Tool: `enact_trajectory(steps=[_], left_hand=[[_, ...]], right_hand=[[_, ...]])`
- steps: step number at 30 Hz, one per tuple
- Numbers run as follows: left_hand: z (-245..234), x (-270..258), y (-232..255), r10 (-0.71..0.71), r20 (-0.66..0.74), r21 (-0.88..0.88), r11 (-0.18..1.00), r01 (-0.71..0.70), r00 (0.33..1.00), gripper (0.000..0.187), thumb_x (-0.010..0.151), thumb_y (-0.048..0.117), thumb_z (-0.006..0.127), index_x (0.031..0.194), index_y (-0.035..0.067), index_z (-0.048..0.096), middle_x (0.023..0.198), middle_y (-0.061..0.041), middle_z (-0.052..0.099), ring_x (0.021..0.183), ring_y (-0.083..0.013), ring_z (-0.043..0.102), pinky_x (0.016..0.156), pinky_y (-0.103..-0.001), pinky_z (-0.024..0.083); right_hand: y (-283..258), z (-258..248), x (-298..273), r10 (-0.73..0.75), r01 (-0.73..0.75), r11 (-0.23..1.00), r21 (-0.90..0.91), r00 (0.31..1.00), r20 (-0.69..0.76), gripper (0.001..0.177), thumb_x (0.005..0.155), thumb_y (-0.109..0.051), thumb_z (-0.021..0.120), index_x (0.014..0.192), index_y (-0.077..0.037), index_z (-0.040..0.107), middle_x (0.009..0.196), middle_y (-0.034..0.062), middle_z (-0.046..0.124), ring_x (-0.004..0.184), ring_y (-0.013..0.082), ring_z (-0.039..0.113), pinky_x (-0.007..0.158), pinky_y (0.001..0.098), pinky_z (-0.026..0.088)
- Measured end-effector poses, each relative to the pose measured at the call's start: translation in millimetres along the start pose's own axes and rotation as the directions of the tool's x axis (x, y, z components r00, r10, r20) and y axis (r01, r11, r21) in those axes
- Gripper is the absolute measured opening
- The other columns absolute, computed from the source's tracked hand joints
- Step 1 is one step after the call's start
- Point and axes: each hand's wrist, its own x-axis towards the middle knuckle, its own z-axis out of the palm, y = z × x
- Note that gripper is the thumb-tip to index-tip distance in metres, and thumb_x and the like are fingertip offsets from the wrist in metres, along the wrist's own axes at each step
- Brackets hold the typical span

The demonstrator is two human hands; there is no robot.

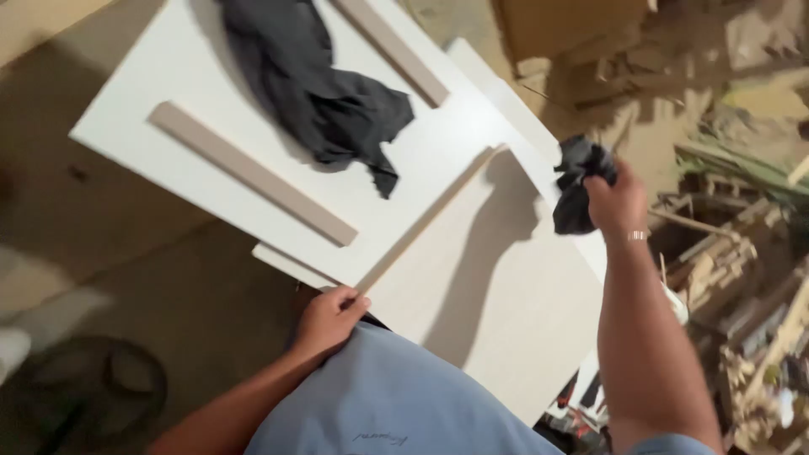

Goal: Applying edge banding to a wooden board using an iron and trimming tools

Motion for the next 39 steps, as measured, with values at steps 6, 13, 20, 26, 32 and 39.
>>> enact_trajectory(steps=[6,13,20,26,32,39], left_hand=[[6,6,7,0.195,-0.14,0.232,0.96,-0.159,0.971,0.014,0.091,0.024,0.071,0.094,0.015,0.081,0.086,-0.014,0.077,0.095,-0.0373,0.072,0.082,-0.047,0.057],[6,11,39,0.237,-0.102,0.607,0.784,-0.128,0.966,0.031,0.099,0.044,0.061,0.105,0.019,0.079,0.098,-0.005,0.078,0.097,-0.032,0.071,0.081,-0.042,0.05],[32,26,28,0.432,-0.12,0.853,0.506,-0.13,0.894,0.048,0.111,0.054,0.057,0.127,0.013,0.076,0.114,-0.013,0.078,0.103,-0.0437,0.071,0.083,-0.052,0.054],[113,-16,61,0.839,0.163,0.924,0.055,-0.38,0.519,0.081,0.101,0.036,0.07,0.161,-0.017,0.059,0.148,-0.042,0.055,0.134,-0.0597,0.046,0.116,-0.064,0.032],[184,-1,41,0.845,0.324,0.829,-0.039,-0.557,0.424,0.088,0.1,0.048,0.05,0.161,-0.014,0.036,0.164,-0.04,0.029,0.151,-0.0586,0.025,0.119,-0.069,0.013],[259,22,29,0.764,0.608,0.726,-0.425,-0.541,0.215,0.097,0.079,0.066,0.052,0.153,0.004,0.056,0.161,-0.024,0.055,0.149,-0.0434,0.052,0.113,-0.068,0.041]], right_hand=[[133,-52,-148,0.241,0.063,0.774,0.63,0.89,-0.386,0.02,0.084,0.001,0.066,0.098,-0.012,0.073,0.085,0.0026,0.064,0.088,0.0128,0.06,0.081,0.0295,0.05],[313,-81,-266,0.765,-0.087,0.534,0.841,0.473,-0.437,0.037,0.083,-0.017,0.064,0.12,-0.011,0.07,0.111,0.0042,0.072,0.099,0.0189,0.068,0.083,0.0367,0.058],[308,17,-276,0.526,-0.468,0.827,0.311,0.839,-0.14,0.037,0.085,-0.023,0.061,0.12,-0.02,0.071,0.11,0.014,0.065,0.101,0.0271,0.059,0.095,0.0392,0.046],[264,118,-305,0.103,-0.061,0.983,0.171,0.963,-0.248,0.092,0.081,-0.058,0.075,0.153,-0.011,0.042,0.159,0.0222,0.043,0.146,0.0419,0.041,0.112,0.0587,0.031],[289,106,-362,0.135,-0.021,0.943,0.331,0.936,-0.325,0.073,0.096,-0.058,0.061,0.154,-0.017,0.045,0.16,0.0117,0.042,0.149,0.0357,0.038,0.123,0.057,0.025],[373,104,-458,0.534,-0.307,0.8,0.516,0.756,-0.378,0.013,0.088,-0.025,0.072,0.094,-0.014,0.075,0.094,0.0042,0.075,0.092,0.0276,0.065,0.083,0.0398,0.05]])
